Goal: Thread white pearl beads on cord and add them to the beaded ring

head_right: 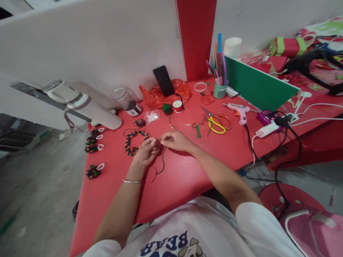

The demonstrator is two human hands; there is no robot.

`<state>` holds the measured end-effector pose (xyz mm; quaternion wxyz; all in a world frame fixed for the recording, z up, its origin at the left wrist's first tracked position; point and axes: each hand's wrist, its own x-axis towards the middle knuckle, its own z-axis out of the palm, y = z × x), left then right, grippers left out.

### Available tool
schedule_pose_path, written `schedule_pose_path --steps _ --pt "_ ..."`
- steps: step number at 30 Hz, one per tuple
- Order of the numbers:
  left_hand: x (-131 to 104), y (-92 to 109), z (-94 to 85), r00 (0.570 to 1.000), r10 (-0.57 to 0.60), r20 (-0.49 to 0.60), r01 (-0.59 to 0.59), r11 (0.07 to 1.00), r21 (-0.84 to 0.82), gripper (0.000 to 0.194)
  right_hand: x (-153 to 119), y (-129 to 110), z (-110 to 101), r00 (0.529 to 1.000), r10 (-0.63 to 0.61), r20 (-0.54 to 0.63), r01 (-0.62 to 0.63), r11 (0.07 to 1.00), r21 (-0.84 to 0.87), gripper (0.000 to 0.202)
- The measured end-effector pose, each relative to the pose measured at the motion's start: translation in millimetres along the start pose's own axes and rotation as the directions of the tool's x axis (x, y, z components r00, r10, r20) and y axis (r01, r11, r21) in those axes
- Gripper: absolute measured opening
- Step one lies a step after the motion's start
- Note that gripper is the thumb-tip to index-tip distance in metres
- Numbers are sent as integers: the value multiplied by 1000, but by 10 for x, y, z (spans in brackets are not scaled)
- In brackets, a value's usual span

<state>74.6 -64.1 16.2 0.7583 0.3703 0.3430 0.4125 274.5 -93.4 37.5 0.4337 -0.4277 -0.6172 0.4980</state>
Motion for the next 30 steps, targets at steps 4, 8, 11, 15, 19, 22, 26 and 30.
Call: schedule_pose_path --steps 4,8,11,15,19,22,26,30 --pt "-4 0 14 1000 5 4 -5 1000 26 42 1 11 5 1000 5 5 -5 1000 4 12" --pt "-6 -5 46 1000 8 -13 -8 999 48 42 6 20 20 1000 -9 -4 9 1000 -16 12" --pt "-1 -22 71 999 16 -50 -13 998 66 43 13 29 35 999 -28 -23 26 997 -71 11" --pt "7 -55 92 996 49 -79 -40 993 115 42 23 74 56 997 -52 -51 43 985 -164 10" --pt "12 -76 114 989 91 -116 -74 987 146 42 16 116 64 997 -62 -52 47 967 -251 7" --pt "9 -80 141 983 102 -154 -74 981 182 42 7 115 50 996 -75 -56 53 946 -319 9" --pt "-13 -80 184 981 110 -162 -69 968 240 41 14 96 0 994 -110 -5 100 921 -378 17" --pt "-43 -80 205 985 124 -121 -85 955 284 40 2 64 -107 981 -163 107 195 859 -473 17"
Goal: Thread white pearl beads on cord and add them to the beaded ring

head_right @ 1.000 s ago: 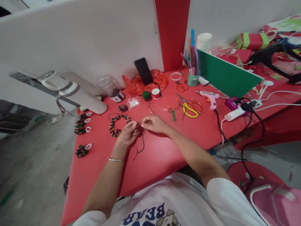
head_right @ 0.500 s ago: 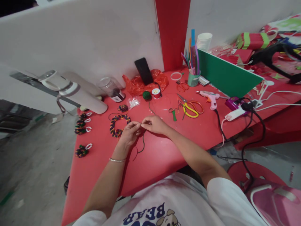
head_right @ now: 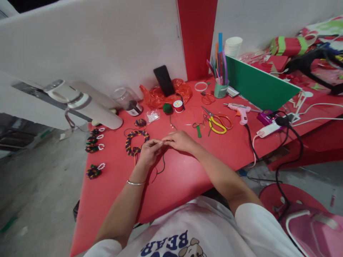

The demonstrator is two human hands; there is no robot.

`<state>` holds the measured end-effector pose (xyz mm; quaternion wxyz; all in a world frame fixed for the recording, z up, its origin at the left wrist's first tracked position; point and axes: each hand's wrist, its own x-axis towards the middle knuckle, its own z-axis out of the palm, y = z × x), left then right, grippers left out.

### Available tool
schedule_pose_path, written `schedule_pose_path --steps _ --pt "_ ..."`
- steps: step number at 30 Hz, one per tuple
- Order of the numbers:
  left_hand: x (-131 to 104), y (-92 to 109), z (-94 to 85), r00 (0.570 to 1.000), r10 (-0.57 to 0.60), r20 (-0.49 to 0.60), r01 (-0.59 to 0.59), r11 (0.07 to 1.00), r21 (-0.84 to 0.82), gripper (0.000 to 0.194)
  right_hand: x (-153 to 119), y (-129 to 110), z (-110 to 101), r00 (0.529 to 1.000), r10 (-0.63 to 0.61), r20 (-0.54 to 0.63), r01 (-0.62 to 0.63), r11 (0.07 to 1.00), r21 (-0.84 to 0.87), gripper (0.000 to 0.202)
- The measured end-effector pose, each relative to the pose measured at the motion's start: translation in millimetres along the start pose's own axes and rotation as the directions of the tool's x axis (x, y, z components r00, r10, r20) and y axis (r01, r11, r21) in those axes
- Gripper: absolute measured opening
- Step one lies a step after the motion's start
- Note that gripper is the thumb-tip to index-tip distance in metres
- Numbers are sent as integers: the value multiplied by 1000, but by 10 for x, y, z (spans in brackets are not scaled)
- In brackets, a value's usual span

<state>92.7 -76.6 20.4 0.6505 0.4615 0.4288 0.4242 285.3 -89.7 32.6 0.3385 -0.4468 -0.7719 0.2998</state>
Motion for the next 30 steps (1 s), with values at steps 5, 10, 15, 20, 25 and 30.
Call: schedule_pose_path --steps 5,10,15,20,25,30 --pt "-7 -19 -15 1000 11 -1 -11 1000 17 39 -75 62 -276 999 42 -6 -42 959 -280 17" --pt "-7 -74 31 999 33 -17 -31 995 95 34 -123 129 -482 992 101 -79 -125 900 -418 17" --pt "-18 -141 144 985 168 -37 -155 958 242 25 -69 31 -277 997 33 -64 -45 979 -200 31" --pt "-11 -153 133 984 170 -52 -161 976 146 24 -7 -69 11 998 42 36 -46 993 108 38" --pt "-3 -126 67 978 194 -76 -179 969 170 25 -8 -7 15 983 180 33 -183 965 186 14" --pt "16 -128 13 937 348 -27 -296 833 468 14 -18 82 -165 961 230 -154 -203 964 173 12"
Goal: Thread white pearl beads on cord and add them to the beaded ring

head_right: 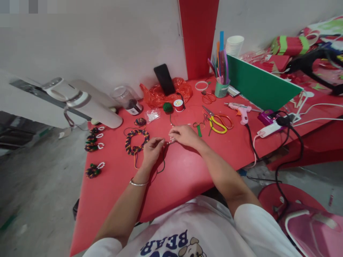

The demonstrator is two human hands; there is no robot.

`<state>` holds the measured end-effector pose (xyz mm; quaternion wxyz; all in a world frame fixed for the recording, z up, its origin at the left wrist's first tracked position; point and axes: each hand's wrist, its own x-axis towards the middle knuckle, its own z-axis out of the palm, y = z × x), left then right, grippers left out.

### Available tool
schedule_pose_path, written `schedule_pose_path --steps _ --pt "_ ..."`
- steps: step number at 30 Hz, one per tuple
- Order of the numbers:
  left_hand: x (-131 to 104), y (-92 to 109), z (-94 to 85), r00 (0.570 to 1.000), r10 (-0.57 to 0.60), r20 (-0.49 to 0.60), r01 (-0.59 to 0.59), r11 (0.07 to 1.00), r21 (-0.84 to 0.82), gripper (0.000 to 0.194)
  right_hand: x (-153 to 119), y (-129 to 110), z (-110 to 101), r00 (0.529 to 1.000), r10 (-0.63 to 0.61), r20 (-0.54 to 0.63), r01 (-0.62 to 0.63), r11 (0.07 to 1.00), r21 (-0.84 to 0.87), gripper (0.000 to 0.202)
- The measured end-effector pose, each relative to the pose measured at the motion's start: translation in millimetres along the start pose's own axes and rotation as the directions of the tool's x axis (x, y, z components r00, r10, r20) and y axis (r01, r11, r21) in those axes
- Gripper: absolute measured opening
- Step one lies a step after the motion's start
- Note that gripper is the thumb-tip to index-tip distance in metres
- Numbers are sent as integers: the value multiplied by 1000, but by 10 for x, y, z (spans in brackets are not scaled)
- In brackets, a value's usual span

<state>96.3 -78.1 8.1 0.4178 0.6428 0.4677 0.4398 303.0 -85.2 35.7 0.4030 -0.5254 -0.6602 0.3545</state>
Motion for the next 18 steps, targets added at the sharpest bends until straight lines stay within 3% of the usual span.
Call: schedule_pose_path --steps 3,6,13,16,18 --pt "20 -32 -16 995 98 11 -98 969 228 12 25 14 -119 984 78 -159 -61 992 107 18" --pt "37 -60 -21 987 141 81 -160 932 325 11 37 13 -180 966 156 -208 -110 970 216 22" --pt "28 -56 -36 957 169 236 -254 881 400 9 31 38 -76 990 82 -114 -63 985 163 18" --pt "28 -35 -34 959 162 234 -245 888 390 9 25 59 -15 998 55 -41 -48 989 139 14" --pt "34 -31 -31 975 125 186 -175 942 287 6 18 52 11 999 46 7 -46 989 139 12"
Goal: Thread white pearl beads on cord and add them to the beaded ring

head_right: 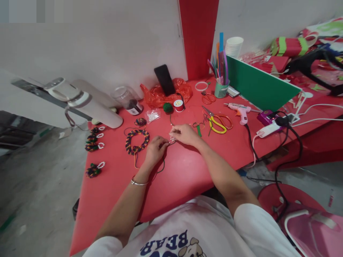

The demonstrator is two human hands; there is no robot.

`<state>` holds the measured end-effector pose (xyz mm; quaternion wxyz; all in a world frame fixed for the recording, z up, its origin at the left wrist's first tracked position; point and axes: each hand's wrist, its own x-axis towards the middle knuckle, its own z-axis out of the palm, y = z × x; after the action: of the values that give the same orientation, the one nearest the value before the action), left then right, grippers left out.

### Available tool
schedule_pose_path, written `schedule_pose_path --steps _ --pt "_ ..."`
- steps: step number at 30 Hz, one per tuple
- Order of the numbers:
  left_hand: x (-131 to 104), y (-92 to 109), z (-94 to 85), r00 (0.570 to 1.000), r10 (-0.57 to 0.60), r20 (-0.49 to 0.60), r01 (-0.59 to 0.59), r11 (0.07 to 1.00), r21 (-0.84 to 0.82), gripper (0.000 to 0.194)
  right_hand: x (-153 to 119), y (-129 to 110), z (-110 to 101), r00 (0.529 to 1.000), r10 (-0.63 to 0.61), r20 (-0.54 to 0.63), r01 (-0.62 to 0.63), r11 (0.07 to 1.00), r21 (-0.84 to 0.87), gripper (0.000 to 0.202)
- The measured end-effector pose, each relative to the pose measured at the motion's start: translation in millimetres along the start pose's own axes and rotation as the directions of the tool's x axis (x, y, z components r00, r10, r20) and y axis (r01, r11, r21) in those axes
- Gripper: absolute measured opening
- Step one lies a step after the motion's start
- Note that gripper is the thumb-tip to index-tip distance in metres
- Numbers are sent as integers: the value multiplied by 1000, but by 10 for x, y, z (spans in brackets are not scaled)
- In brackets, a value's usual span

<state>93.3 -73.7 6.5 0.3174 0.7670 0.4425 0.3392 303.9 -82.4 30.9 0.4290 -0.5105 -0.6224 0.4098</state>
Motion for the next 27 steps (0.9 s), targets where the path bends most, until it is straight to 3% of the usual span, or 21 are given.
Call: schedule_pose_path --steps 2,3,5,7,10,13,17,27 --pt "9 -8 -5 990 -138 -24 126 954 -271 9 -10 -27 22 999 -4 37 3 1000 15 12" --pt "13 -15 -11 974 -225 -4 200 875 -441 14 -17 -47 34 999 -6 53 5 1000 28 13" --pt "21 -25 -33 932 -350 99 308 613 -728 27 -31 -95 64 997 -14 76 10 998 55 13" --pt "30 -23 -61 905 -374 203 343 360 -868 36 -46 -138 108 997 -26 79 20 997 74 14" --pt "43 -4 -93 889 -366 275 355 174 -919 37 -63 -171 189 998 -27 55 22 995 99 12" --pt "49 4 -101 881 -363 305 371 127 -920 36 -73 -171 263 999 -18 44 11 989 148 12" --pt "45 -14 -95 884 -340 320 382 134 -914 34 -76 -152 309 998 -11 63 -2 978 208 15" --pt "39 -27 -76 883 -344 318 392 169 -905 35 -64 -107 311 995 -37 93 22 987 157 17"
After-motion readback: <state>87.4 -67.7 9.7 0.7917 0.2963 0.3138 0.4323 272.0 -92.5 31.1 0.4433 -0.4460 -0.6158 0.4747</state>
